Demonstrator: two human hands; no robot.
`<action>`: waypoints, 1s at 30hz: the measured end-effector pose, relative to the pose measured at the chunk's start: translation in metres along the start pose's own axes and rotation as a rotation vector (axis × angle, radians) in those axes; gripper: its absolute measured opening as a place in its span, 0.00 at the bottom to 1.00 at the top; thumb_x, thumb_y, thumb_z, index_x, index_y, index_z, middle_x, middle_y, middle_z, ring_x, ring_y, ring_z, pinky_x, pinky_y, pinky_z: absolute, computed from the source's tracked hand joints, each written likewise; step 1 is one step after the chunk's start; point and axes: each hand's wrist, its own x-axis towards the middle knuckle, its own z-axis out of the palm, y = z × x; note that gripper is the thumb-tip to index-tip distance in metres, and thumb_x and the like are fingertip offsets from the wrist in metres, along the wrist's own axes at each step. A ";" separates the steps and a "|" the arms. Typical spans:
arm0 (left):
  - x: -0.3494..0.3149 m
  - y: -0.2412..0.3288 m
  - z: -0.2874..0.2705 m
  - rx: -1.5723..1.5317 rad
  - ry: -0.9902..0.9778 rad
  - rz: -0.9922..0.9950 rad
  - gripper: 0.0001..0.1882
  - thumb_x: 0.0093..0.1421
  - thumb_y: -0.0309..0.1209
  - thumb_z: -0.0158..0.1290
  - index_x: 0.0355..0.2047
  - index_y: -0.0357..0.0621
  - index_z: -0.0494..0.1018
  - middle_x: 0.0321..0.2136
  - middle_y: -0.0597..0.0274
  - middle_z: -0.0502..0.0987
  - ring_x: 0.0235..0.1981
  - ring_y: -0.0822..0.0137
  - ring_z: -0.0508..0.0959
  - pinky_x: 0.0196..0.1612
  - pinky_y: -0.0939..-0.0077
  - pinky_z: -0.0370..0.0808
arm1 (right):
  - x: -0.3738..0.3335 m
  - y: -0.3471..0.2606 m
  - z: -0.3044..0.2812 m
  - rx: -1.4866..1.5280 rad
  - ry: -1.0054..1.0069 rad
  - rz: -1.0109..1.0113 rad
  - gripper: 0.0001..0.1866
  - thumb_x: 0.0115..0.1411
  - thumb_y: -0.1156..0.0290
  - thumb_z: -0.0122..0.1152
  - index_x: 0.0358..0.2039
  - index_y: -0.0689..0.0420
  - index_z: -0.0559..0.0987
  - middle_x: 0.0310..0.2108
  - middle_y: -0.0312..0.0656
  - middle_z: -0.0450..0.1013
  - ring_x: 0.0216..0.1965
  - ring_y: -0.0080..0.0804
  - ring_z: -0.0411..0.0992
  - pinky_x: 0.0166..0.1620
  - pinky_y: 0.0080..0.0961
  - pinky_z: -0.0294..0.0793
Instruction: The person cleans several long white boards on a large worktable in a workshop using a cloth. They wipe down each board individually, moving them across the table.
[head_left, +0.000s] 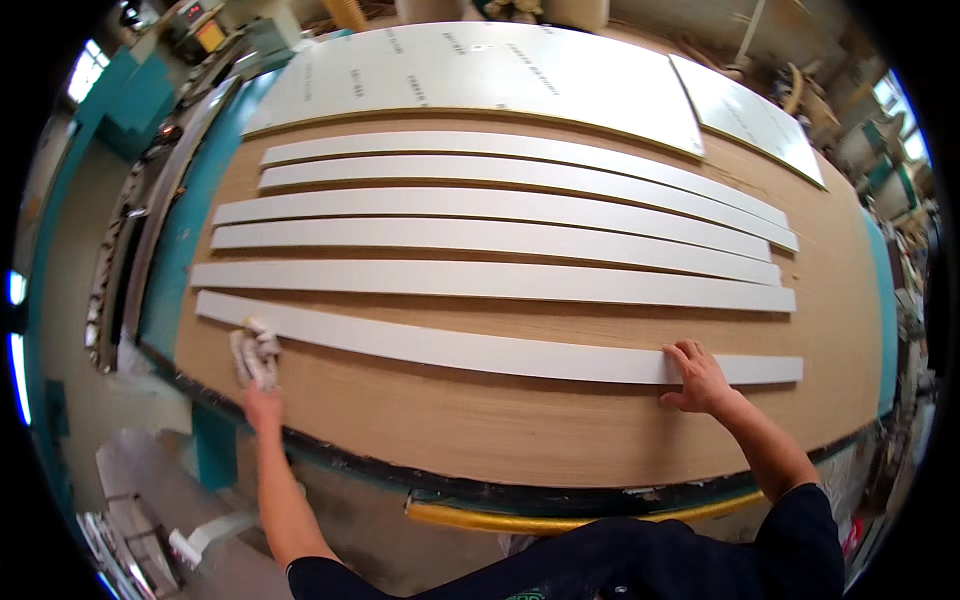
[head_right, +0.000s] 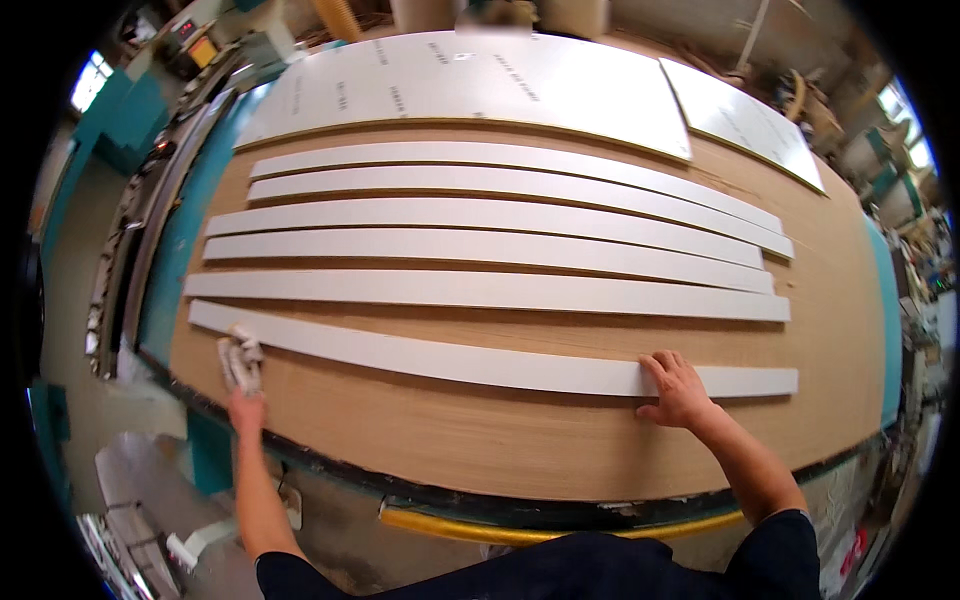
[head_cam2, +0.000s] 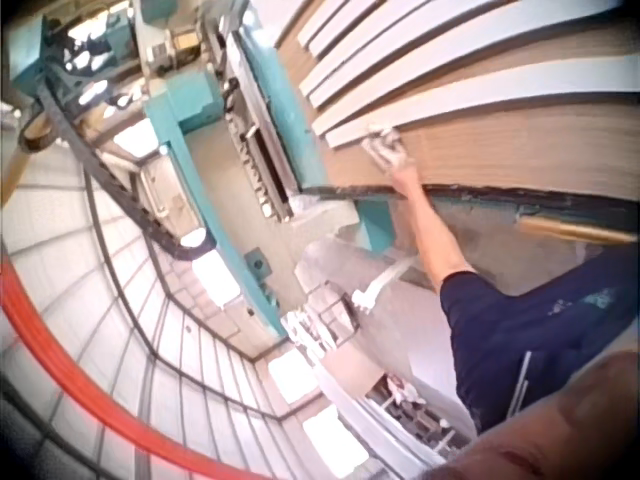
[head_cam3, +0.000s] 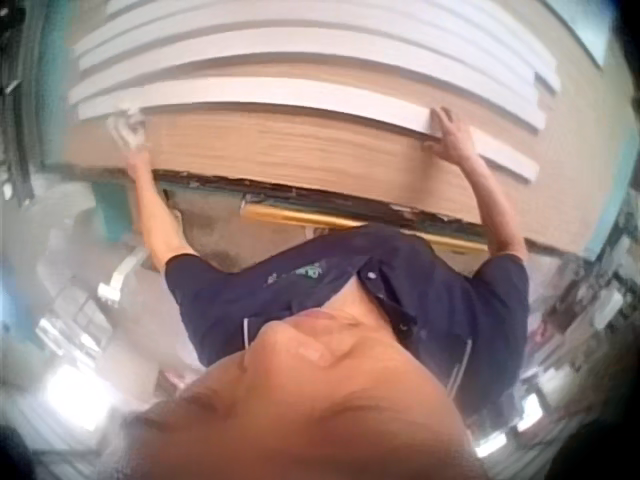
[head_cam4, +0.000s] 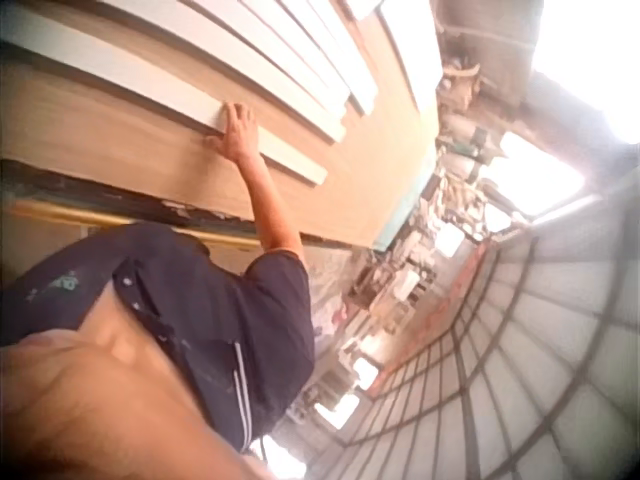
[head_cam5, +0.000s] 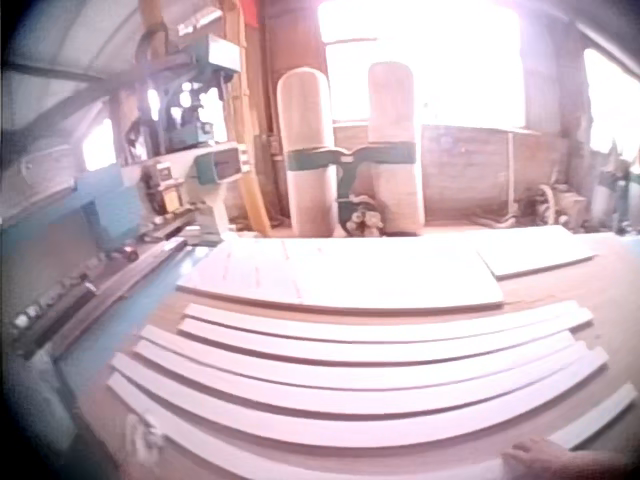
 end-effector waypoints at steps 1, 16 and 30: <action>-0.020 -0.002 -0.002 0.017 0.055 0.091 0.18 0.49 0.33 0.56 0.40 0.40 0.75 0.36 0.43 0.78 0.41 0.43 0.76 0.45 0.55 0.73 | 0.002 0.002 0.003 0.029 0.015 -0.011 0.38 0.36 0.62 0.76 0.50 0.55 0.71 0.46 0.46 0.67 0.51 0.46 0.65 0.54 0.40 0.67; -0.238 0.237 -0.043 -0.735 -0.200 0.312 0.17 0.56 0.38 0.58 0.38 0.38 0.71 0.36 0.58 0.74 0.35 0.61 0.75 0.39 0.67 0.72 | 0.002 0.031 -0.060 0.150 0.318 -0.261 0.29 0.27 0.63 0.72 0.34 0.58 0.75 0.33 0.46 0.69 0.36 0.45 0.69 0.40 0.38 0.70; -0.136 0.345 0.003 -1.883 -0.345 -0.670 0.13 0.61 0.31 0.55 0.45 0.39 0.71 0.42 0.57 0.76 0.40 0.62 0.78 0.38 0.63 0.79 | 0.033 0.033 -0.056 0.179 0.410 -0.292 0.29 0.30 0.62 0.73 0.36 0.57 0.76 0.33 0.44 0.69 0.39 0.44 0.68 0.45 0.38 0.67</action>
